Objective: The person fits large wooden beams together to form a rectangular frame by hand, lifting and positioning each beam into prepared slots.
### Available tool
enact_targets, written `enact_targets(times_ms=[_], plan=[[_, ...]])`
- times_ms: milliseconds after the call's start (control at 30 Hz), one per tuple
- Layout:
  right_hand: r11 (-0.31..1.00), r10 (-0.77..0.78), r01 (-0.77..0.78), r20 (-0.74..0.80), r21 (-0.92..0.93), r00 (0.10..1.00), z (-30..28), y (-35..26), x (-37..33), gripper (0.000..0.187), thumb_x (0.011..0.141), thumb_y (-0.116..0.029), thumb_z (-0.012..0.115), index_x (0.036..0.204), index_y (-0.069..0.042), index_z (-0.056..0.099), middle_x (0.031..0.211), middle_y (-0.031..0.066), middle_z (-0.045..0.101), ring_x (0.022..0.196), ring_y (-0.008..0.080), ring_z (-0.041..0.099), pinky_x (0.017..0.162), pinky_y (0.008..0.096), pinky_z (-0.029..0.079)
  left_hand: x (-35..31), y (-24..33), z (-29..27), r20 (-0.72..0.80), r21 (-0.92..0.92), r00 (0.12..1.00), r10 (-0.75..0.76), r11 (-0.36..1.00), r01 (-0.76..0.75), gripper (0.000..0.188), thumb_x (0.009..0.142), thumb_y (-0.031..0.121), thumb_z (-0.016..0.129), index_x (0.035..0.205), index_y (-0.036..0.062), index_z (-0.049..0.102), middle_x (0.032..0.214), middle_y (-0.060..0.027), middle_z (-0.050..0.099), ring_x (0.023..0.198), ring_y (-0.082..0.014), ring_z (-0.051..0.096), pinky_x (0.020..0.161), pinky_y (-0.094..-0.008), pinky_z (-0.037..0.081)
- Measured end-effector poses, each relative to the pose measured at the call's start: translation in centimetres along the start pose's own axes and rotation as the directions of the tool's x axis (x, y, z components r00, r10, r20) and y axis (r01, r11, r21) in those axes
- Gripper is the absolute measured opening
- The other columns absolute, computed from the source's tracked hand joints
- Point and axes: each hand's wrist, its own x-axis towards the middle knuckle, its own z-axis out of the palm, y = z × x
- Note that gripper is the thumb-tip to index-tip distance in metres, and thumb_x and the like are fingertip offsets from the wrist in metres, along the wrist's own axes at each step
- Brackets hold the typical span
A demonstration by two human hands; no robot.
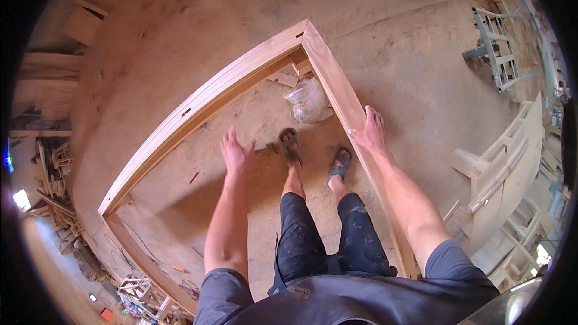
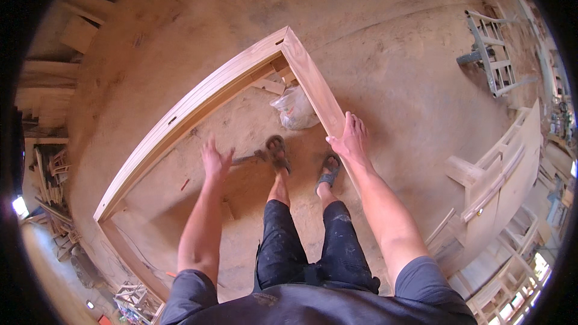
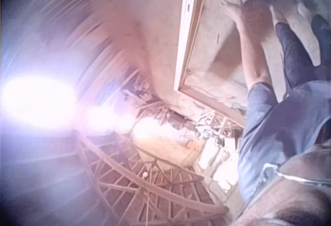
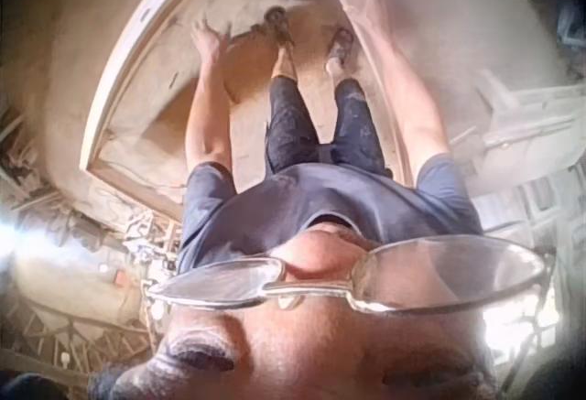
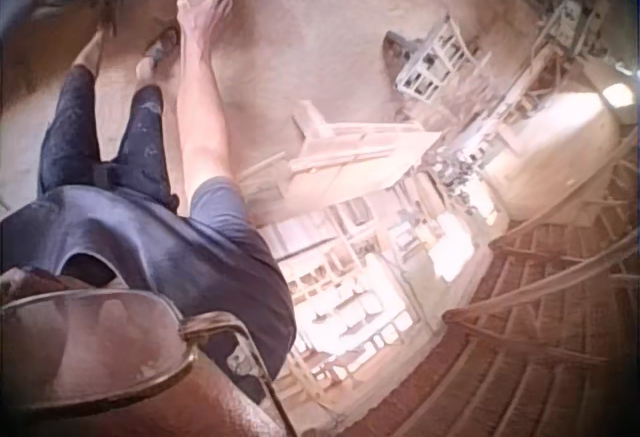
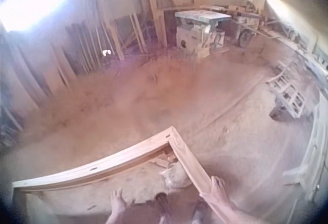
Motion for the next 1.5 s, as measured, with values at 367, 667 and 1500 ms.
enact_targets(times_ms=[367, 667, 1500], plan=[[0.98, 0.188, -0.185, 0.04, -0.069, 0.981, 3.7, -7.8, 10.1, 0.108, 0.075, -0.032, 0.089, 0.157, -0.006, 0.024, 0.139, 0.0282, 0.054, 0.125, 0.0448, 0.058, 0.101, 0.0537, 0.052, 25.3, 7.3, -0.1, 0.195, 0.337, 0.958, 0.21, 0.903, -0.267, 0.096, 0.07, 0.039, 0.09, 0.148, 0.0068, 0.044, 0.14, -0.0168, 0.058, 0.137, -0.0336, 0.05, 0.117, -0.0489, 0.035], [0.963, 0.228, -0.242, -0.121, -0.121, 0.966, 5.6, -7.8, 10.7, 0.084, 0.07, -0.024, 0.088, 0.137, -0.008, 0.04, 0.124, 0.0236, 0.06, 0.114, 0.0451, 0.063, 0.092, 0.0553, 0.055, 27.2, 6.3, 0.8, 0.205, 0.227, 0.931, 0.303, 0.91, -0.346, 0.061, 0.07, 0.032, 0.086, 0.118, 0.0046, 0.059, 0.115, -0.0173, 0.067, 0.118, -0.0351, 0.06, 0.099, -0.0446, 0.05], [0.968, 0.229, -0.239, -0.127, -0.075, 0.965, 6.0, -7.3, 10.7, 0.074, 0.072, -0.023, 0.083, 0.132, -0.009, 0.042, 0.118, 0.0223, 0.064, 0.105, 0.0452, 0.067, 0.084, 0.0577, 0.056, 27.1, 6.8, 0.6, 0.199, 0.225, 0.931, 0.306, 0.91, -0.347, 0.06, 0.068, 0.027, 0.087, 0.115, 0.0046, 0.059, 0.113, -0.0176, 0.068, 0.113, -0.0354, 0.063, 0.096, -0.0443, 0.052]])
